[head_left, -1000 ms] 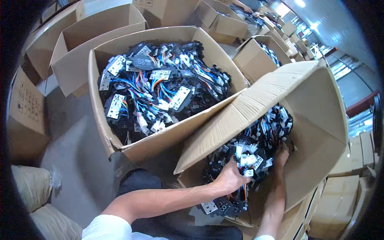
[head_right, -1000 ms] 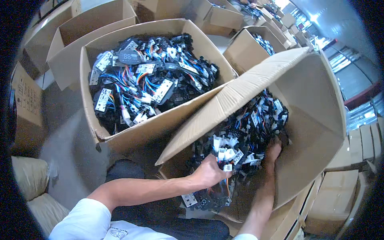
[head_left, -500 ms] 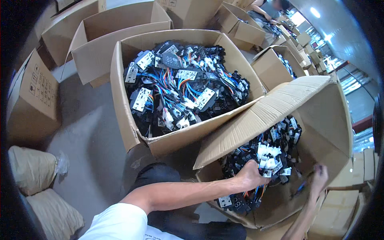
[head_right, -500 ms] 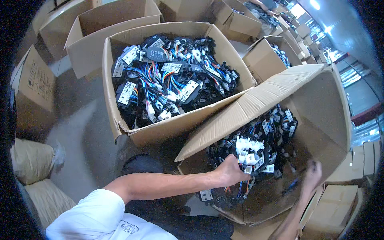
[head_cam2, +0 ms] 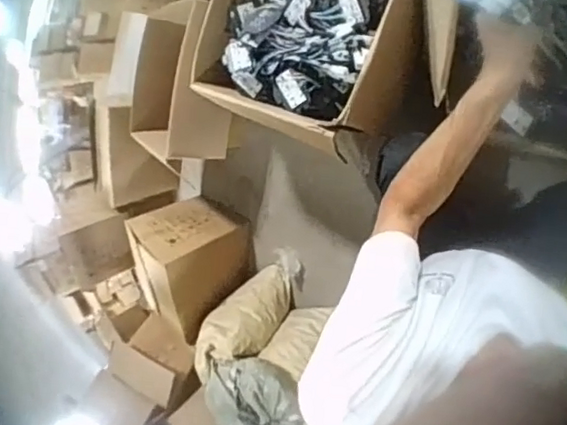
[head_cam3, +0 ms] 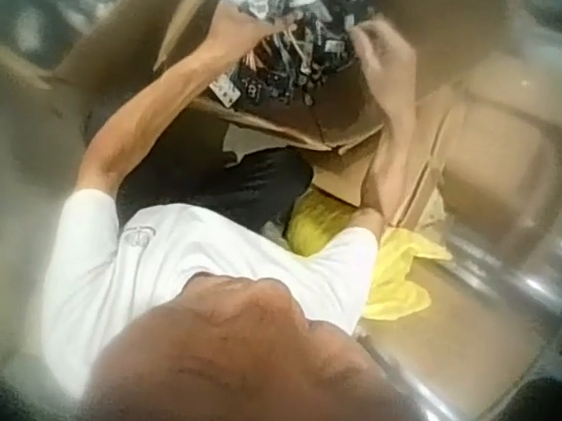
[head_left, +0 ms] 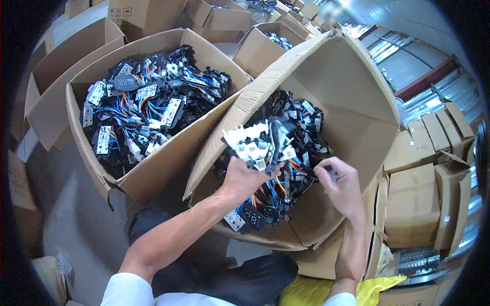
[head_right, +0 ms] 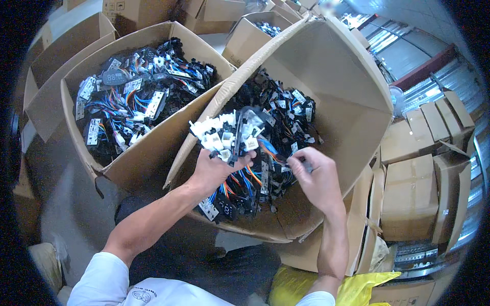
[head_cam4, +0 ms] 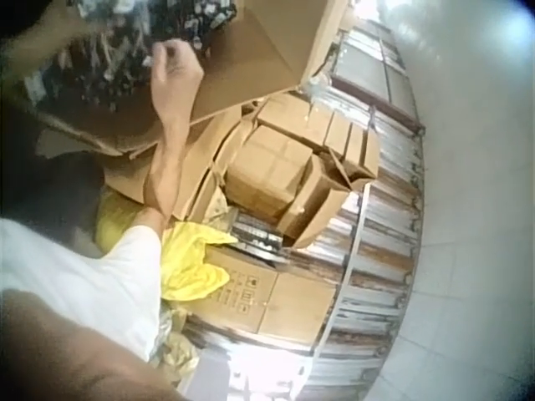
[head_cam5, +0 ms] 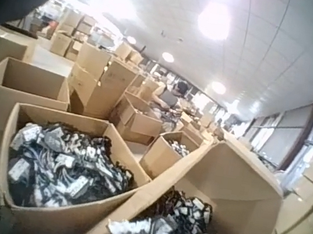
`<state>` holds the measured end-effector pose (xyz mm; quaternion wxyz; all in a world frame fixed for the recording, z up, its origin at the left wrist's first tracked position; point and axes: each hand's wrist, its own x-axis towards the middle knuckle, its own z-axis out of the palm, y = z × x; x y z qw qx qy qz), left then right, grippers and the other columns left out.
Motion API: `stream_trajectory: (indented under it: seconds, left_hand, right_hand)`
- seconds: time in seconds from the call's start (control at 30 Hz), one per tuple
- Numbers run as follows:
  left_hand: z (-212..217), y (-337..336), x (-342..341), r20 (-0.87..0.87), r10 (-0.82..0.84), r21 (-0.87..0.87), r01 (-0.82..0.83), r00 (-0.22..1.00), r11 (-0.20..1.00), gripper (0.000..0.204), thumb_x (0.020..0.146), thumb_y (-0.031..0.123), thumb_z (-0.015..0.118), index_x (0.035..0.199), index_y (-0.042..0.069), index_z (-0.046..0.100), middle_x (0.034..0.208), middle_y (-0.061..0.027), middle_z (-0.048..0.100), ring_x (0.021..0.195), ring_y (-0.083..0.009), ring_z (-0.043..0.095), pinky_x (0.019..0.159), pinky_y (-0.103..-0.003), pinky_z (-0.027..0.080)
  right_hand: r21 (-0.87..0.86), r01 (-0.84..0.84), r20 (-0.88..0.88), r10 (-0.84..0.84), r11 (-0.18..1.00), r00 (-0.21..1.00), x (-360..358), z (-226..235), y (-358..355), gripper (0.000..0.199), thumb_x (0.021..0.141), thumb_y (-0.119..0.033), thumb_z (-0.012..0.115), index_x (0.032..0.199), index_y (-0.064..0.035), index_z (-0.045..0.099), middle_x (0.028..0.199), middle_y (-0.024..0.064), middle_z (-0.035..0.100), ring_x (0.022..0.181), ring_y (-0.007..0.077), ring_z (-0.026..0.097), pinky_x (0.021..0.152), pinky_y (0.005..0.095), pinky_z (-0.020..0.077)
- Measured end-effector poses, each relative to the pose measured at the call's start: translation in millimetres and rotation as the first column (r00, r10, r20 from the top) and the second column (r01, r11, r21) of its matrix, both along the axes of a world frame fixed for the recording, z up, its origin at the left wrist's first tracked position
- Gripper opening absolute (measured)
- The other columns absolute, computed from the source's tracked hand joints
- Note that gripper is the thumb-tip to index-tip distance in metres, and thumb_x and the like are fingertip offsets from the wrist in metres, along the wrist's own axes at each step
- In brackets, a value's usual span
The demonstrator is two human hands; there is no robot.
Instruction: The person sorts and organizes electronic modules with wiring harnesses by hand, placing them into cardboard boxes.
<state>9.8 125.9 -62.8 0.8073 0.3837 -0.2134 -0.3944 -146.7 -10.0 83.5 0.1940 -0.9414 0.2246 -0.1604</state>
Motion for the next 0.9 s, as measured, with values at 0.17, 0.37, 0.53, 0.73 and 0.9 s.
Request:
stream_trajectory:
  seconds: [0.17, 0.37, 0.53, 0.73, 0.9]
  left_hand:
    - [-10, 1, -2, 0.502, 0.224, -0.028, -0.243, 0.835, 0.97, 0.024, 0.088, 0.005, 0.081, 0.111, 0.004, 0.073, 0.105, -0.0029, 0.075, 0.096, -0.0124, 0.07, 0.085, -0.031, 0.058]
    - [-6, 0, -20, 0.314, -0.094, -0.038, 0.111, 0.945, 0.993, 0.027, 0.088, 0.004, 0.076, 0.114, 0.005, 0.071, 0.105, -0.0012, 0.074, 0.096, -0.0104, 0.067, 0.089, -0.031, 0.055]
    - [6, 12, -23, 0.17, -0.261, -0.136, 0.285, 0.95, 0.949, 0.026, 0.09, 0.007, 0.077, 0.115, 0.007, 0.071, 0.099, -0.0009, 0.073, 0.087, -0.0098, 0.066, 0.08, -0.029, 0.056]
    - [35, 29, -41, 0.08, -0.19, -0.144, 0.2, 0.979, 0.969, 0.03, 0.092, 0.021, 0.08, 0.116, 0.007, 0.069, 0.093, -0.0004, 0.072, 0.076, -0.0084, 0.063, 0.067, -0.026, 0.052]
    - [104, 152, 29, 0.293, -0.382, 0.6, 0.142, 0.876, 0.787, 0.062, 0.09, 0.053, 0.076, 0.119, 0.0, 0.066, 0.094, -0.0087, 0.075, 0.064, -0.0115, 0.066, 0.056, -0.028, 0.056]
  right_hand:
    - [0.015, 0.232, 0.032, -0.233, 0.973, 0.972, 3, 10, -1, 0.015, 0.098, -0.012, 0.07, 0.098, 0.0026, 0.068, 0.079, 0.0046, 0.065, 0.067, 0.0114, 0.061, 0.061, 0.0286, 0.05]
    - [0.621, -0.163, 0.265, -0.009, 0.766, 0.964, 27, -29, 32, 0.018, 0.105, -0.018, 0.062, 0.099, -0.0013, 0.063, 0.078, 0.0019, 0.064, 0.06, 0.0073, 0.06, 0.051, 0.0232, 0.0476]
    - [0.716, -0.152, 0.323, -0.131, 0.681, 0.937, 29, -36, 44, 0.016, 0.104, -0.013, 0.06, 0.097, 0.0001, 0.063, 0.079, 0.0041, 0.062, 0.052, 0.0109, 0.058, 0.046, 0.0249, 0.0459]
    - [0.472, -0.238, 0.483, -0.023, 0.849, 0.875, 6, -24, 29, 0.059, 0.104, -0.05, 0.056, 0.135, -0.0001, 0.054, 0.104, 0.0045, 0.063, 0.09, 0.0104, 0.062, 0.073, 0.0247, 0.051]
    - [0.614, -0.16, 0.441, -0.168, 0.773, 0.881, -15, -42, 9, 0.045, 0.107, -0.041, 0.056, 0.128, -0.0006, 0.058, 0.095, 0.0071, 0.067, 0.069, 0.0111, 0.062, 0.061, 0.0237, 0.0508]
